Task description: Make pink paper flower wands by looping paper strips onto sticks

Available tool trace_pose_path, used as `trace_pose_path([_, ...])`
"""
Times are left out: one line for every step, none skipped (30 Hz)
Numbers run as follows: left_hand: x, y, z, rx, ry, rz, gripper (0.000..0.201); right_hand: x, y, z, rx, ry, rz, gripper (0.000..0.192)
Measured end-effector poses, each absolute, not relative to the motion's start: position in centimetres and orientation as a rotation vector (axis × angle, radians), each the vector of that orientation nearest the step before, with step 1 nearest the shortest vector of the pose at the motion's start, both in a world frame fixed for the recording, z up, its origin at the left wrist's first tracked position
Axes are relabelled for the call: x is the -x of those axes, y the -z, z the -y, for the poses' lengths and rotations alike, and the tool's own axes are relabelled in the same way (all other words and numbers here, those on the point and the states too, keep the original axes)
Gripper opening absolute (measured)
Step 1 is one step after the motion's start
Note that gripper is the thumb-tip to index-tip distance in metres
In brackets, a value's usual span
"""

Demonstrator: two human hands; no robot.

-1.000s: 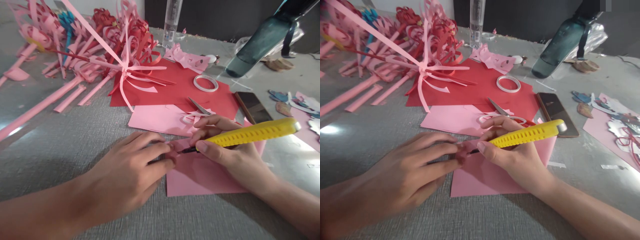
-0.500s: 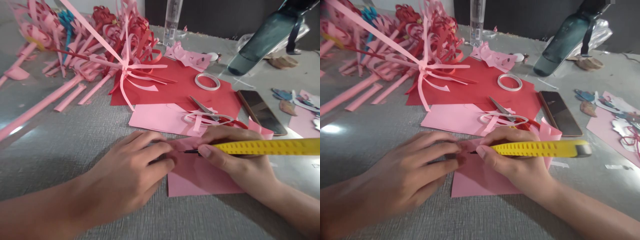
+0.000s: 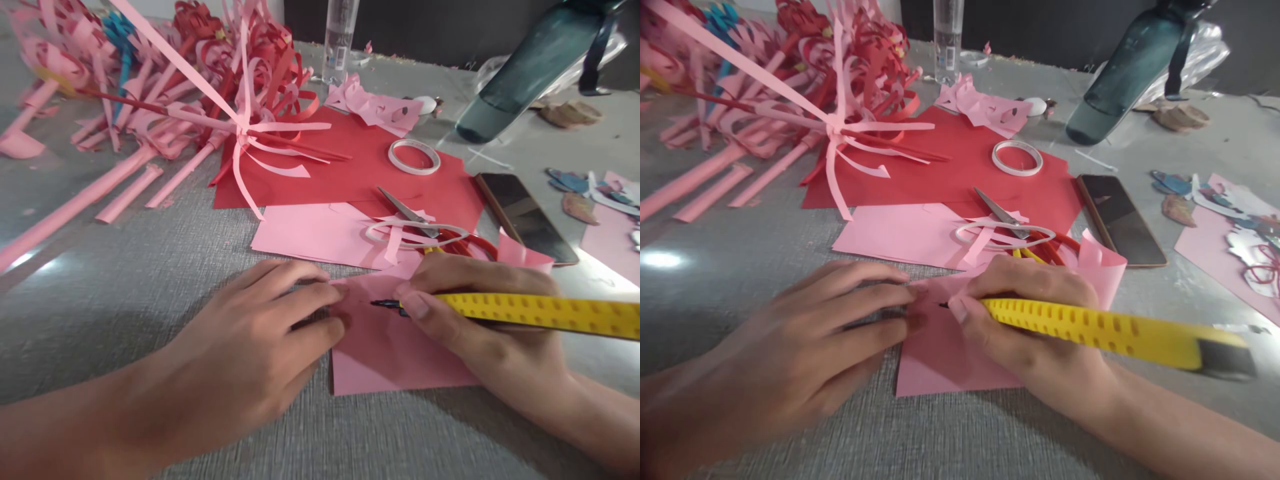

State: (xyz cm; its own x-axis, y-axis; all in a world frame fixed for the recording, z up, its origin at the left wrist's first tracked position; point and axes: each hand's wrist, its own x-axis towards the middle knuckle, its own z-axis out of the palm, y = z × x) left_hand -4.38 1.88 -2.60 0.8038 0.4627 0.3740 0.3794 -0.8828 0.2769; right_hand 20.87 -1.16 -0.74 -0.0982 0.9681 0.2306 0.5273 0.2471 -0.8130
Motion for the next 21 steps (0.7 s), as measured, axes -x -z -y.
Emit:
trace_pose_path([4.39,2.6,-1.88,-2.809,-0.651,-0.664,0.018,-20.81,0.73,1.25,1.367,-0.685,1.757,0.015])
trace_pose_path([4.39,2.61,-1.89,-2.816,-0.651,-0.666,0.017,-20.73,0.69,1.33,1.348,-0.658,1.773,0.014])
trace_pose_path([4.4,2.62,-1.9,-2.821,-0.648,-0.667,0.017,-20.63,0.63,1.4,1.33,-0.637,1.786,0.013])
trace_pose_path([4.4,2.63,-1.9,-2.824,-0.649,-0.667,0.017,-20.52,0.55,1.46,1.318,-0.626,1.794,0.011])
trace_pose_path([4.4,2.62,-1.9,-2.824,-0.647,-0.666,0.017,-20.41,0.45,1.5,1.314,-0.624,1.794,0.01])
trace_pose_path([4.4,2.61,-1.9,-2.822,-0.648,-0.666,0.017,-20.3,0.33,1.53,1.322,-0.625,1.788,0.009])
trace_pose_path([4.39,2.58,-1.89,-2.818,-0.647,-0.664,0.017,-20.21,0.21,1.55,1.333,-0.628,1.787,0.009])
trace_pose_path([4.39,2.54,-1.86,-2.814,-0.645,-0.665,0.017,-20.15,0.12,1.57,1.343,-0.633,1.798,0.01])
trace_pose_path([4.38,2.5,-1.84,-2.81,-0.638,-0.669,0.017,-20.11,0.05,1.58,1.351,-0.639,1.816,0.012])
trace_pose_path([4.38,2.46,-1.81,-2.81,-0.63,-0.673,0.018,-20.09,0.03,1.59,1.351,-0.648,1.839,0.014])
trace_pose_path([4.37,2.43,-1.79,-2.814,-0.62,-0.677,0.019,-20.09,0.06,1.59,1.338,-0.657,1.861,0.016])
trace_pose_path([4.36,2.41,-1.77,-2.822,-0.607,-0.677,0.02,-20.11,0.13,1.6,1.32,-0.666,1.878,0.017])
trace_pose_path([4.35,2.4,-1.75,-2.832,-0.592,-0.677,0.022,-20.14,0.23,1.6,1.297,-0.67,1.887,0.018])
trace_pose_path([4.34,2.41,-1.75,-2.842,-0.575,-0.675,0.025,-20.18,0.33,1.61,1.275,-0.67,1.893,0.019])
trace_pose_path([4.32,2.43,-1.75,-2.851,-0.559,-0.673,0.028,-20.21,0.42,1.61,1.252,-0.663,1.901,0.018])
trace_pose_path([4.31,2.46,-1.75,-2.856,-0.545,-0.674,0.029,-20.23,0.48,1.61,1.237,-0.655,1.916,0.016])
trace_pose_path([4.3,2.48,-1.76,-2.859,-0.532,-0.677,0.029,-20.25,0.5,1.62,1.228,-0.639,1.937,0.013])
trace_pose_path([4.3,2.51,-1.76,-2.861,-0.522,-0.678,0.028,-20.26,0.48,1.63,1.22,-0.622,1.963,0.011])
trace_pose_path([4.3,2.53,-1.77,-2.864,-0.52,-0.678,0.028,-20.27,0.44,1.64,1.211,-0.601,1.989,0.009])
trace_pose_path([4.3,2.55,-1.77,-2.869,-0.519,-0.675,0.027,-20.27,0.37,1.65,1.207,-0.579,2.013,0.01])
trace_pose_path([4.3,2.57,-1.77,-2.877,-0.521,-0.67,0.028,-20.26,0.28,1.67,1.201,-0.559,2.031,0.01])
